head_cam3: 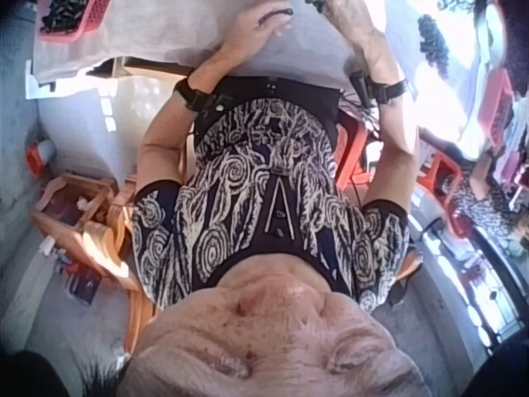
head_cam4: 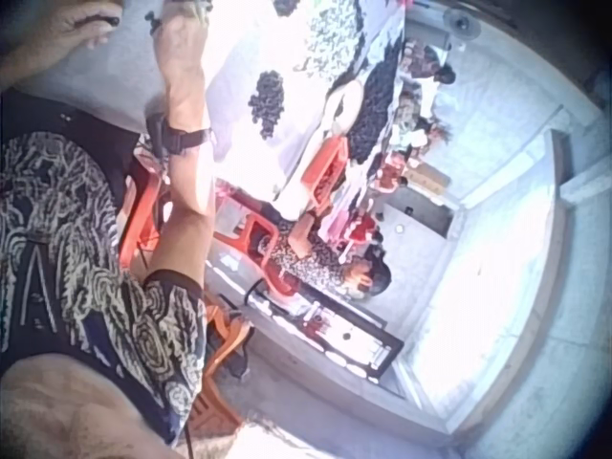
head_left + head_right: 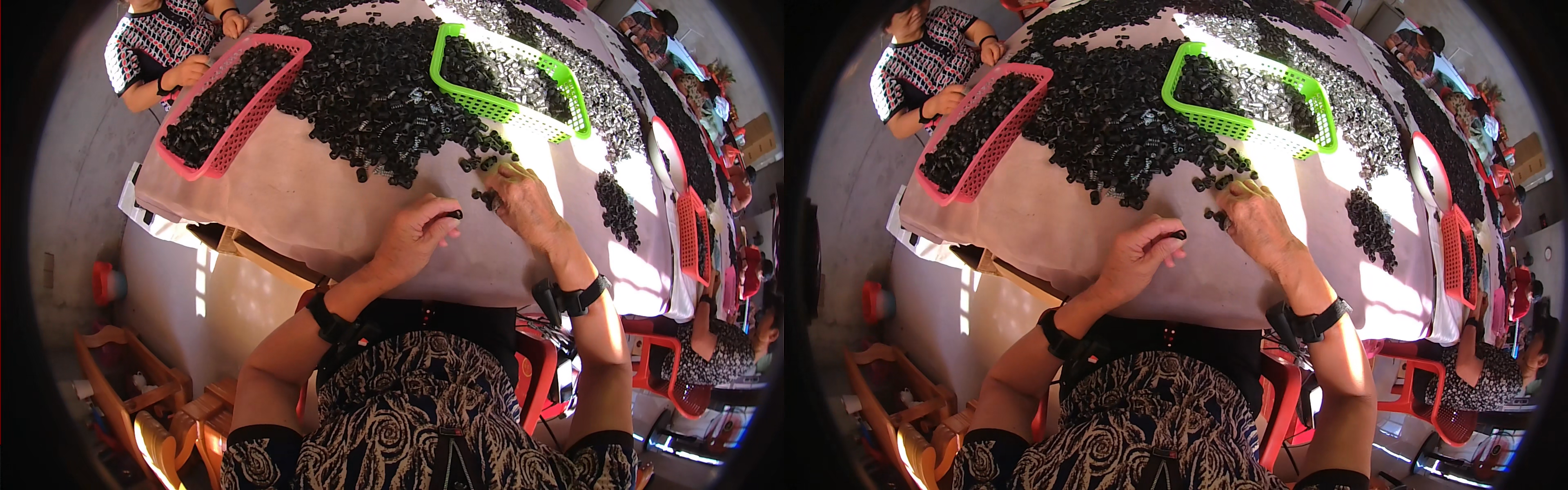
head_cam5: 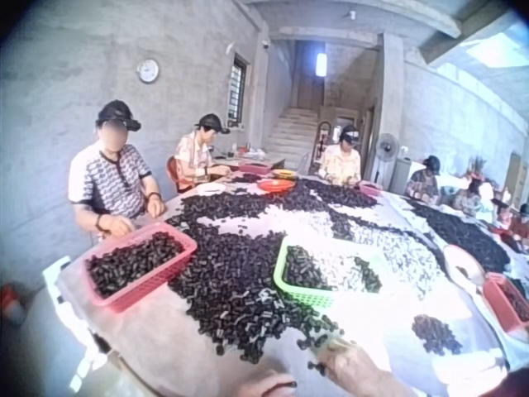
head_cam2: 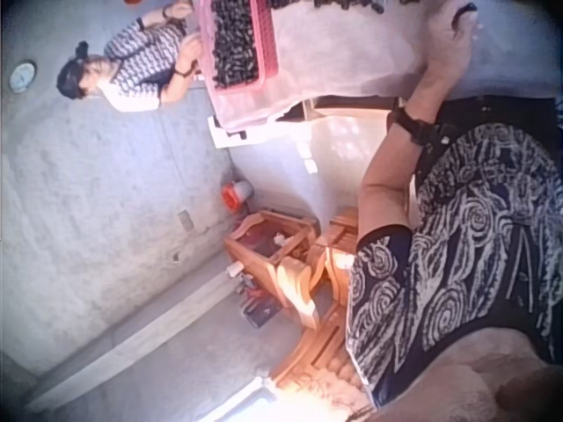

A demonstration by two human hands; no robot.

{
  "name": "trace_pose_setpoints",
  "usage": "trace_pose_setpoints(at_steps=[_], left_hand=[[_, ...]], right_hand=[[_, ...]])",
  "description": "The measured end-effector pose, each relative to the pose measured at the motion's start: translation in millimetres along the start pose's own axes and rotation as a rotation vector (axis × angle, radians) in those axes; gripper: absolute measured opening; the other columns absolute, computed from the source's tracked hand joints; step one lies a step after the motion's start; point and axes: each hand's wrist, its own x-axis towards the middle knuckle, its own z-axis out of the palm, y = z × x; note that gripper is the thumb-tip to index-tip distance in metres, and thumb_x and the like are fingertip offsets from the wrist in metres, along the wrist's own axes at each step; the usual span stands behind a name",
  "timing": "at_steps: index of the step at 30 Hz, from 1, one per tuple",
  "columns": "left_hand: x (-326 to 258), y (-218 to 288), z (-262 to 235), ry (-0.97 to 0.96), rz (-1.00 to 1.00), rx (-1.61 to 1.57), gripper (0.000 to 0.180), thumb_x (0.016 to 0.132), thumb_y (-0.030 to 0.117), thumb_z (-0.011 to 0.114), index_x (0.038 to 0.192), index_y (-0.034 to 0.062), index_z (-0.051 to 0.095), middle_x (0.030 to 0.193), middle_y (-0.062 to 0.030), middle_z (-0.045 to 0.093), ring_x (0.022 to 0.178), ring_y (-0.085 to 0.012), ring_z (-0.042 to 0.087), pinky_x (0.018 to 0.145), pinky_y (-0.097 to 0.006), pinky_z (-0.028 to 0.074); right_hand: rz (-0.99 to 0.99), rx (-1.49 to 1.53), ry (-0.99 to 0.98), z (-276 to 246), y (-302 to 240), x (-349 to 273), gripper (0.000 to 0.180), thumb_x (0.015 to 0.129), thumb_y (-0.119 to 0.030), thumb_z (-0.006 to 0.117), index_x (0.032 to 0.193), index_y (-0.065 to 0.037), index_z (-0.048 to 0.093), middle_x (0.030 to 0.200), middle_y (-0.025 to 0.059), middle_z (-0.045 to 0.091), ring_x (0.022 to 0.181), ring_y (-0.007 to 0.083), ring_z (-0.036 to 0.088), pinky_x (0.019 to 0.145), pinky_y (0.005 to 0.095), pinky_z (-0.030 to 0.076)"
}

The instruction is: The person assembles components by hand by inserting a metal spring into a black plastic piece and then pressing the unit against a small abrasive block. They repeat this process, occasionally moving loose components aside on the table to reach more parts.

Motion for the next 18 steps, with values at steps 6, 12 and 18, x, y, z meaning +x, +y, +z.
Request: trace_pose_setpoints(at_steps=[6,12,18], left_hand=[[0,3,-2,-0.022,-0.053,0.017,0.017,0.094,0.004,0.052,0.109,-0.0007,0.058,0.091,-0.0036,0.055,0.079,-0.0103,0.061,0.065,-0.021,0.048],[-1,2,-2,-0.008,-0.057,0.016,0.019,0.094,0.002,0.052,0.111,-0.0007,0.058,0.092,-0.0039,0.055,0.080,-0.0100,0.061,0.066,-0.021,0.049],[1,-3,-1,0.003,-0.046,0.007,0.020,0.093,0.000,0.052,0.112,-0.0010,0.058,0.093,-0.0039,0.056,0.079,-0.0092,0.060,0.065,-0.021,0.048]], right_hand=[[0.389,0.472,0.077,5,-3,-10,0.030,0.070,0.012,0.059,0.097,-0.001,0.063,0.085,0.0077,0.060,0.075,0.0159,0.058,0.067,0.0253,0.047],[0.417,1.102,0.283,19,-54,-15,0.017,0.080,0.009,0.057,0.093,0.000,0.062,0.082,-0.0023,0.057,0.076,0.0046,0.053,0.071,0.0203,0.045],[0.376,0.996,0.368,18,-68,-11,0.019,0.077,0.010,0.058,0.093,-0.001,0.062,0.083,0.0023,0.061,0.074,0.0082,0.058,0.069,0.0220,0.047]])
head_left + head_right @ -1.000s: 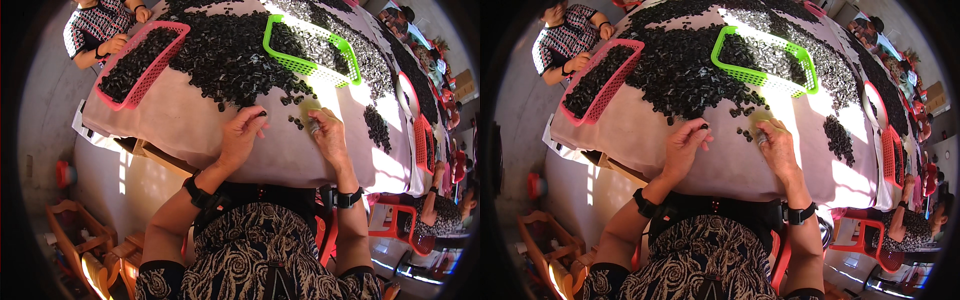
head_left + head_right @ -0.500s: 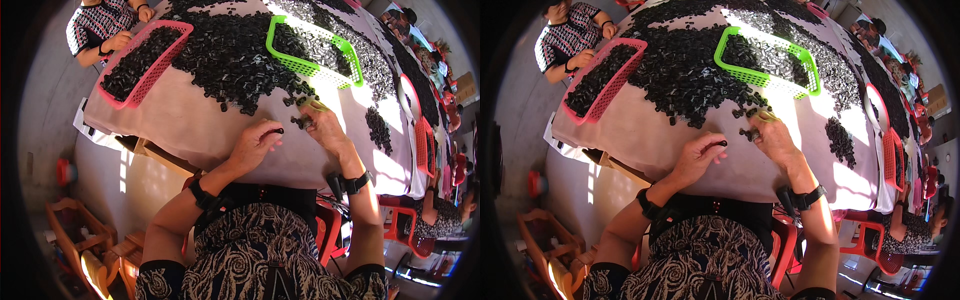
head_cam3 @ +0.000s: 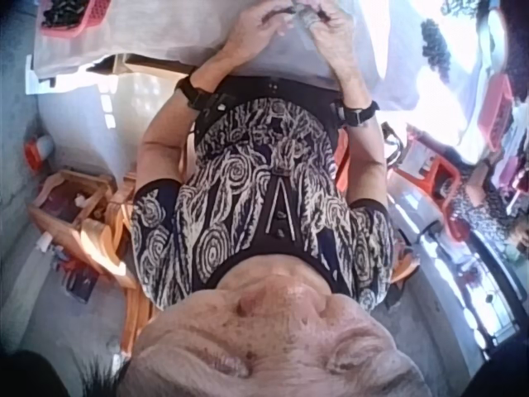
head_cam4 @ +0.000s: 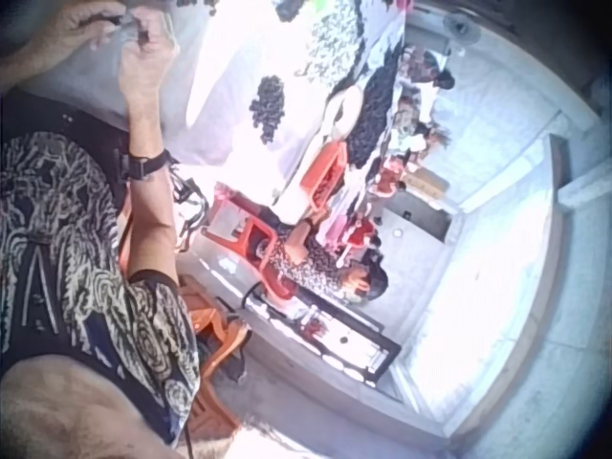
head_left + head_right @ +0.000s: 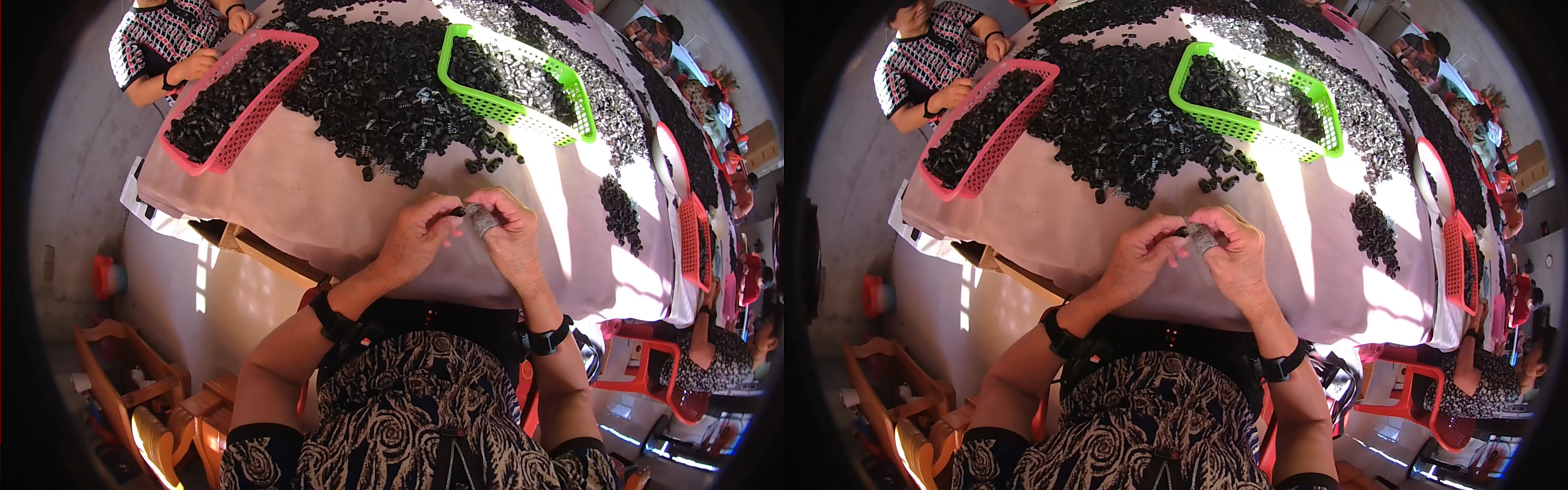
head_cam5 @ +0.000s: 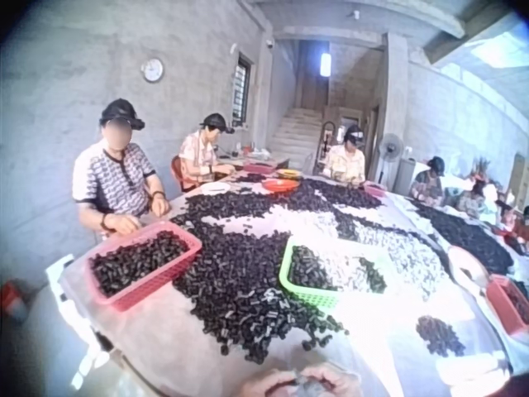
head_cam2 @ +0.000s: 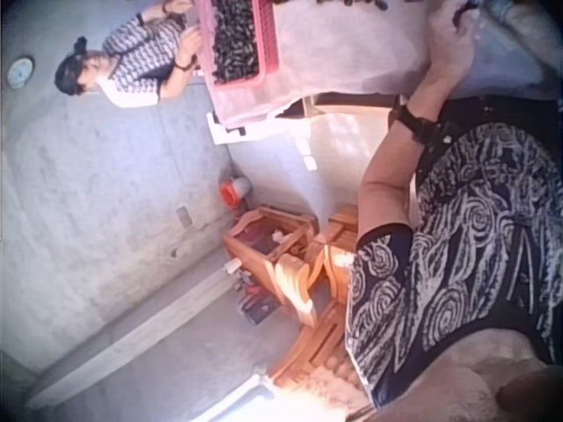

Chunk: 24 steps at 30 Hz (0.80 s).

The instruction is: The person assembles components by hand by inserting a metal spring into a black plastic piece and then pressing the unit against a small abrasive block. They repeat this process, occasionally moving loose components aside on the table to reach more parts.

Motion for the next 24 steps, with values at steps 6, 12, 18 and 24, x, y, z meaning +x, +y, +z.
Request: trace_pose_setpoints(at_steps=[6,12,18,24], left_hand=[[-1,2,0,0.024,-0.008,-0.010,0.019,0.093,-0.001,0.051,0.111,-0.0018,0.057,0.092,-0.0042,0.058,0.076,-0.0086,0.058,0.065,-0.022,0.048],[-1,1,-1,0.052,-0.011,-0.057,0.018,0.093,0.001,0.053,0.110,-0.0023,0.057,0.086,-0.0039,0.060,0.072,-0.0081,0.056,0.065,-0.022,0.048],[-1,0,0,0.088,0.002,-0.066,0.018,0.093,0.002,0.054,0.110,-0.0021,0.058,0.084,-0.0036,0.060,0.070,-0.0084,0.056,0.063,-0.022,0.048],[-1,-2,0,0.085,-0.005,-0.077,0.017,0.093,0.002,0.055,0.109,-0.0022,0.058,0.086,-0.0043,0.059,0.072,-0.0095,0.058,0.064,-0.023,0.050]], right_hand=[[-0.093,-0.183,0.012,5,-9,-1,0.025,0.073,0.010,0.059,0.094,-0.003,0.063,0.079,0.0067,0.059,0.069,0.0157,0.061,0.063,0.0262,0.048],[-0.224,-0.366,0.034,13,-7,-8,0.035,0.067,0.011,0.057,0.098,-0.003,0.062,0.082,0.0114,0.057,0.072,0.0293,0.060,0.065,0.0327,0.050],[-0.260,-0.379,0.016,13,-3,-12,0.039,0.067,0.011,0.056,0.104,-0.002,0.060,0.085,0.0130,0.057,0.077,0.0298,0.059,0.068,0.0330,0.050],[-0.034,-0.069,0.143,-4,8,-11,0.027,0.080,0.009,0.054,0.105,-0.001,0.060,0.095,0.0039,0.061,0.083,0.0133,0.059,0.075,0.0264,0.049]])
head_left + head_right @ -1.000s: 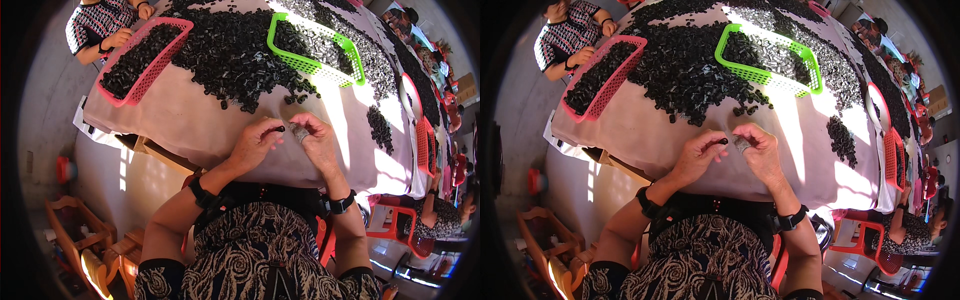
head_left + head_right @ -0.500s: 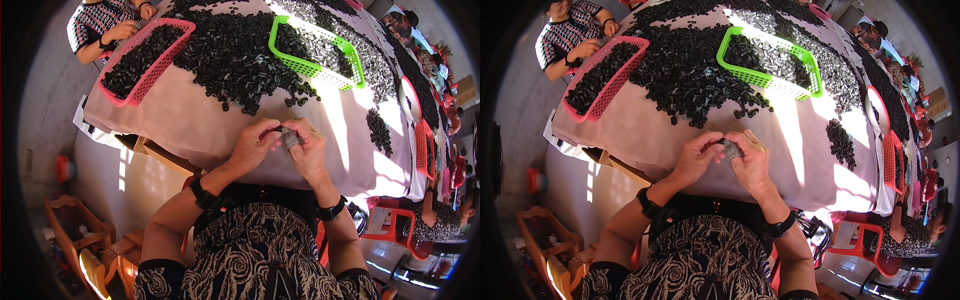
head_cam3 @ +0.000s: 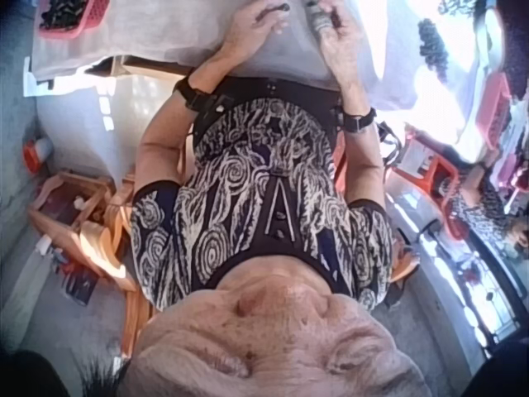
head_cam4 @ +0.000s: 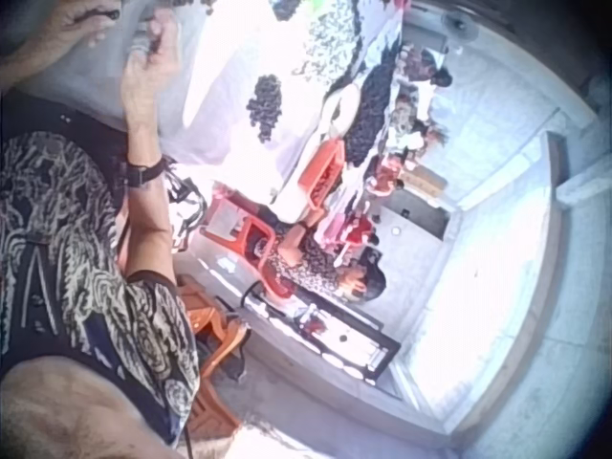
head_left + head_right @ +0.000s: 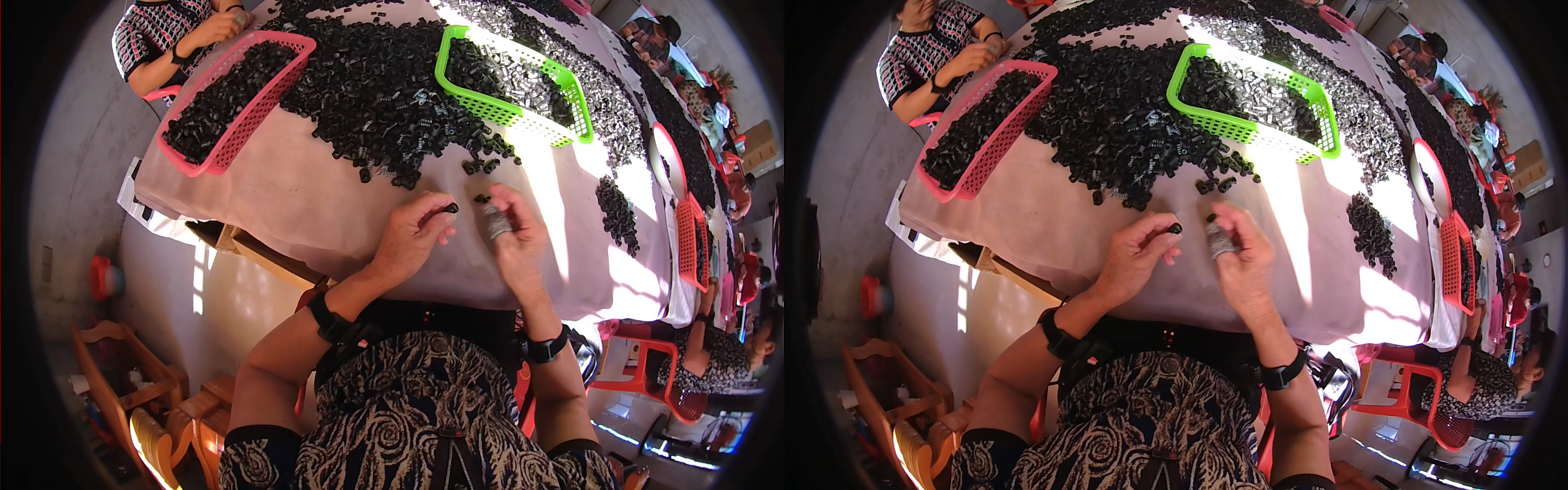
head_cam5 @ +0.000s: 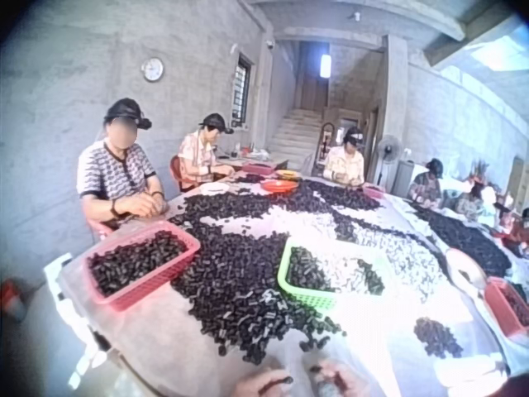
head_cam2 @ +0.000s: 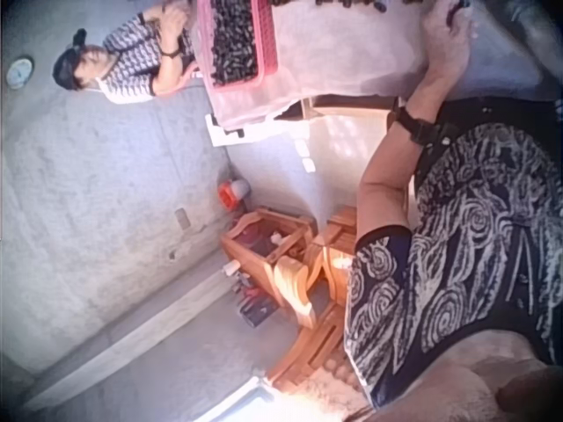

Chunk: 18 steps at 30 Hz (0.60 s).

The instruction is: The person assembles components by hand by inserting a metal spring into a black plastic piece and then pressing the unit against a small abrasive block. They repeat this process, occasionally moving loose components aside on the table to reach more parts.

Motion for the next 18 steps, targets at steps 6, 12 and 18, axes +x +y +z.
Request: trace_pose_setpoints(at_steps=[6,12,18], left_hand=[[0,1,1,0.004,0.004,-0.023,0.017,0.093,0.002,0.054,0.109,-0.0012,0.058,0.088,-0.0043,0.060,0.076,-0.0105,0.060,0.065,-0.023,0.051],[0,1,2,0.033,-0.011,-0.060,0.017,0.093,0.002,0.054,0.109,-0.0007,0.059,0.091,-0.0045,0.061,0.077,-0.0107,0.061,0.066,-0.023,0.051],[0,2,2,0.033,-0.015,-0.013,0.016,0.093,0.002,0.054,0.108,-0.0009,0.059,0.090,-0.0041,0.061,0.076,-0.0099,0.060,0.065,-0.023,0.050]], right_hand=[[0.094,-0.028,0.098,-42,9,16,0.010,0.088,0.002,0.056,0.097,0.001,0.062,0.078,-0.0032,0.058,0.073,0.0036,0.050,0.068,0.0186,0.042],[0.166,-0.138,-0.026,-50,18,14,0.011,0.086,0.004,0.057,0.094,0.001,0.063,0.078,-0.0016,0.060,0.072,0.0045,0.052,0.068,0.0195,0.044],[0.035,-0.256,-0.115,-43,13,16,0.021,0.077,0.010,0.057,0.094,0.000,0.063,0.082,0.0061,0.062,0.069,0.0127,0.057,0.067,0.0247,0.047]])
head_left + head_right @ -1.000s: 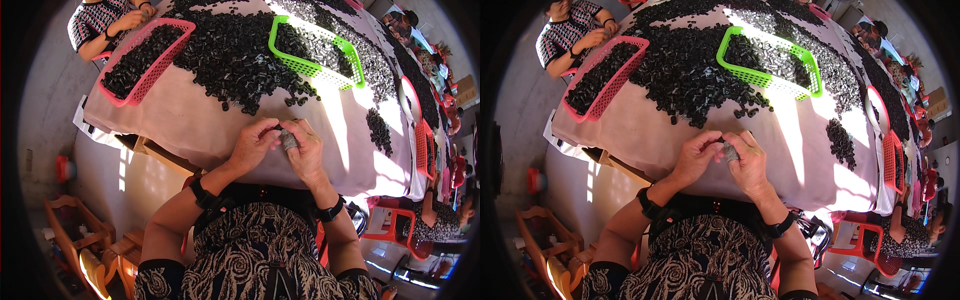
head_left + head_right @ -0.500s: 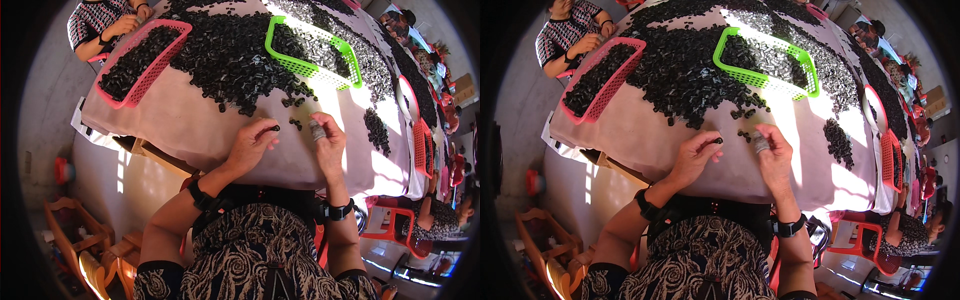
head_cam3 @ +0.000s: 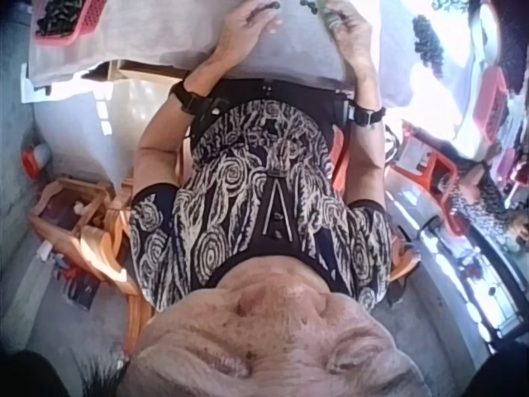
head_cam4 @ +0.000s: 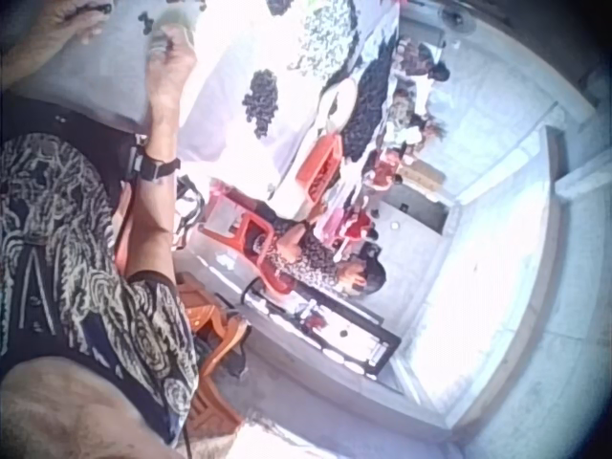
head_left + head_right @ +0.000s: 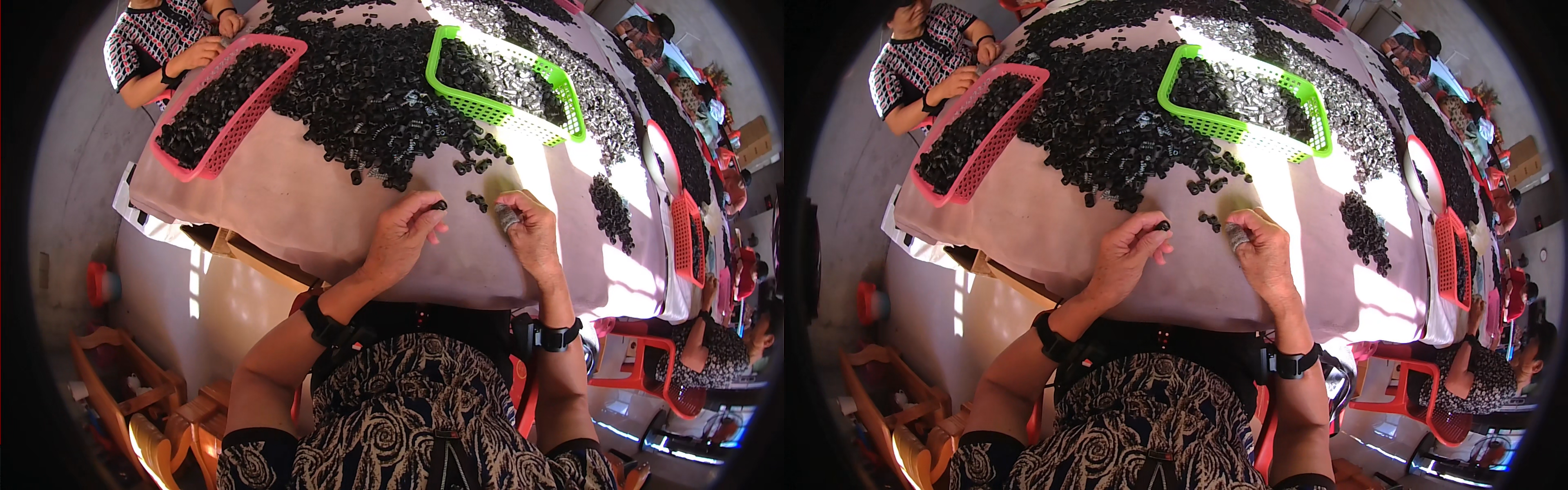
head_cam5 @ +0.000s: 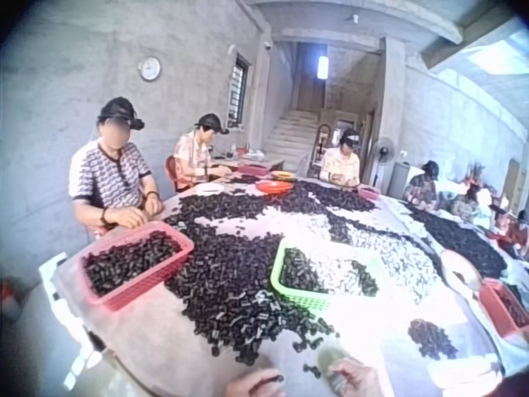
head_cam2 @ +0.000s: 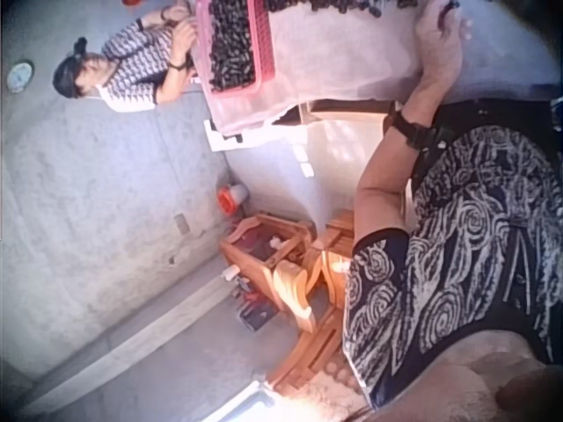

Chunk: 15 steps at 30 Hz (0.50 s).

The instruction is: The person assembles components by hand by inserting a metal spring into a black plastic piece and then pressing the unit against a small abrasive block. They repeat this process, occasionally moving loose components aside on the table to reach more parts.

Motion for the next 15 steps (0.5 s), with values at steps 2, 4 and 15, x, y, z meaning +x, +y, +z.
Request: trace_pose_setpoints(at_steps=[2,4,15], left_hand=[[0,0,0,0.003,-0.002,0.015,0.016,0.093,0.002,0.053,0.108,-0.0007,0.059,0.089,-0.0039,0.061,0.076,-0.0096,0.060,0.064,-0.023,0.050],[0,-2,-1,0.000,0.009,0.009,0.016,0.094,0.003,0.053,0.108,-0.0003,0.059,0.089,-0.0036,0.060,0.076,-0.0092,0.060,0.064,-0.023,0.049],[0,-1,-1,-0.028,-0.010,0.017,0.017,0.093,0.004,0.054,0.109,0.0002,0.058,0.089,-0.0034,0.059,0.075,-0.0090,0.059,0.064,-0.022,0.049]], right_hand=[[-0.007,-0.036,-0.026,0,-3,2,0.022,0.076,0.011,0.057,0.094,0.000,0.063,0.082,0.0074,0.061,0.069,0.0159,0.057,0.067,0.0263,0.047],[-0.014,-0.072,-0.053,1,-7,3,0.023,0.075,0.011,0.058,0.094,0.000,0.063,0.083,0.0087,0.060,0.069,0.0190,0.058,0.066,0.0280,0.047],[-0.104,-0.287,-0.120,9,-15,14,0.021,0.073,0.006,0.063,0.094,0.003,0.064,0.086,0.0190,0.059,0.080,0.0369,0.060,0.073,0.0401,0.048]])
